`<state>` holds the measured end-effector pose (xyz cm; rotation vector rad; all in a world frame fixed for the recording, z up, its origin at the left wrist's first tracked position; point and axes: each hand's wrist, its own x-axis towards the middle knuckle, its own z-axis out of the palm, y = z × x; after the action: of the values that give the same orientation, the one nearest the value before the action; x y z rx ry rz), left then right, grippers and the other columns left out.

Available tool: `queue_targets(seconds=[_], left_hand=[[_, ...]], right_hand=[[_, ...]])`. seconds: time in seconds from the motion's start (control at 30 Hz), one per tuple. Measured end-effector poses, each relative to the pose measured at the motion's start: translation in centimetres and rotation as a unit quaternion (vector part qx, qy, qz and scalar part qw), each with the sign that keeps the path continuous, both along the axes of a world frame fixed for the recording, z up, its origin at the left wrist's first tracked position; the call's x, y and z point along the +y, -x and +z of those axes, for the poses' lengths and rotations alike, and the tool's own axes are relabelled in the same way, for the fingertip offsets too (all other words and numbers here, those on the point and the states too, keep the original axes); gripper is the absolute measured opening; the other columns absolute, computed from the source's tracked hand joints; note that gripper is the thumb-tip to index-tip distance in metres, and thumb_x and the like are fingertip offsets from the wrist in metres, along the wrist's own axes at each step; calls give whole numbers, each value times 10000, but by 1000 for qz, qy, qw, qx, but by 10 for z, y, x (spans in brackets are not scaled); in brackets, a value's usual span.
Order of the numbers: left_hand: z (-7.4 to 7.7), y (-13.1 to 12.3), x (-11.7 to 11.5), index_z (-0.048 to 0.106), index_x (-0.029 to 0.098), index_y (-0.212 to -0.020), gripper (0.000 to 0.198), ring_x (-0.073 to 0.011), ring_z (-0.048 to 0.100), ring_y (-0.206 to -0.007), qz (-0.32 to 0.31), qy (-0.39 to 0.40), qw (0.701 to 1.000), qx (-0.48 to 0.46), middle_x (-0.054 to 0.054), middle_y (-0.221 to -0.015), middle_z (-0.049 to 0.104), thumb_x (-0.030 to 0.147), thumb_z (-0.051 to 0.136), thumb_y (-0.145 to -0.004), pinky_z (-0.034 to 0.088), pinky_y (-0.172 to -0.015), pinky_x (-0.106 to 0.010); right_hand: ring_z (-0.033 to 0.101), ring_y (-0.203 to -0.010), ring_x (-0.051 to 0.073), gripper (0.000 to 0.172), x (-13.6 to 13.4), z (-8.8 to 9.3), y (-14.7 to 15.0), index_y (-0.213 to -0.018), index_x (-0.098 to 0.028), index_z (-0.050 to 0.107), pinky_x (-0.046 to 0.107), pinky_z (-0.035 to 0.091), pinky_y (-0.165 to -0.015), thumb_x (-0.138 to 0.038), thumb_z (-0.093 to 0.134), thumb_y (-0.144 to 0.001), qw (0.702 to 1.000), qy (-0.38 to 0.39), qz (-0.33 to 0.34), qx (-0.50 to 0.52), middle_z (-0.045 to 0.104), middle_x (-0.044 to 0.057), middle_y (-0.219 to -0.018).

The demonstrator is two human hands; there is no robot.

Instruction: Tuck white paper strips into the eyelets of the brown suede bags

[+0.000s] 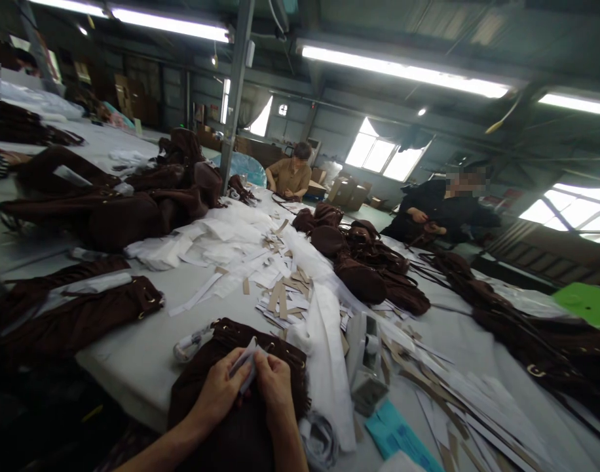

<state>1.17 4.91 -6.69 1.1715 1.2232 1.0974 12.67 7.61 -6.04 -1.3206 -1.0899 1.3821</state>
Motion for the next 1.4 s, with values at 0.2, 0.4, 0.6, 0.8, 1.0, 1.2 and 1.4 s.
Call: queue_targets(seconds=[0.2, 0.4, 0.6, 0.8, 1.0, 1.2, 1.4], left_hand=[[-3, -2, -7, 590, 151, -1100, 400, -121, 531, -466, 75, -32, 997, 0, 9, -668, 618, 462, 526, -857, 431, -424, -208], [-8, -2, -16, 696, 196, -1047, 311, -131, 580, -539, 80, -115, 989, 44, -25, -790, 700, 380, 545, -847, 473, -511, -219], [-5, 9, -17, 710, 231, -1022, 262, -168, 624, -751, -26, -217, 963, 157, -32, -813, 683, 267, 488, -887, 489, -714, -244], [1, 11, -19, 726, 228, -992, 265, -206, 627, -800, -59, -179, 964, 187, -62, -839, 680, 231, 492, -867, 479, -759, -288], [6, 17, -15, 441, 181, -1339, 570, -206, 648, -842, -65, -28, 996, -61, -63, -938, 699, 393, 588, -831, 495, -753, -293], [7, 7, -1, 547, 159, -790, 484, -119, 494, -415, -116, 65, 991, 8, 6, -562, 581, 630, 444, -829, 357, -425, -227], [11, 5, -7, 559, 176, -764, 381, -130, 485, -597, -65, -36, 995, 65, 17, -634, 539, 529, 459, -868, 387, -568, -226]], right_hand=[[398, -423, 73, 314, 1, 2, 3, -562, -135, 580, 205, 286, -404, -420, 639, -679, 1000, 15, -11, -1, 521, -20, -484], [253, -363, 41, 354, -2, 1, 2, -474, -170, 503, 208, 173, -363, -429, 664, -652, 999, 36, -25, 18, 374, -75, -392], [217, -327, 35, 432, -7, -6, -5, -447, -201, 428, 204, 115, -335, -493, 673, -651, 996, 64, -22, 50, 340, -83, -359], [281, -363, 48, 532, -12, -8, -9, -519, -185, 469, 197, 174, -354, -655, 551, -755, 996, 54, -14, 70, 390, -64, -421], [219, -399, 42, 438, -14, -10, -7, -584, -171, 521, 205, 158, -382, -559, 671, -722, 997, 12, -5, 80, 340, -93, -446], [299, -429, 61, 437, -16, -9, -4, -576, -168, 532, 215, 228, -408, -554, 669, -728, 996, -8, -6, 85, 401, -64, -484], [216, -439, 53, 468, -17, -6, -5, -551, -186, 451, 209, 168, -401, -558, 636, -765, 994, -5, -12, 107, 323, -82, -482]])
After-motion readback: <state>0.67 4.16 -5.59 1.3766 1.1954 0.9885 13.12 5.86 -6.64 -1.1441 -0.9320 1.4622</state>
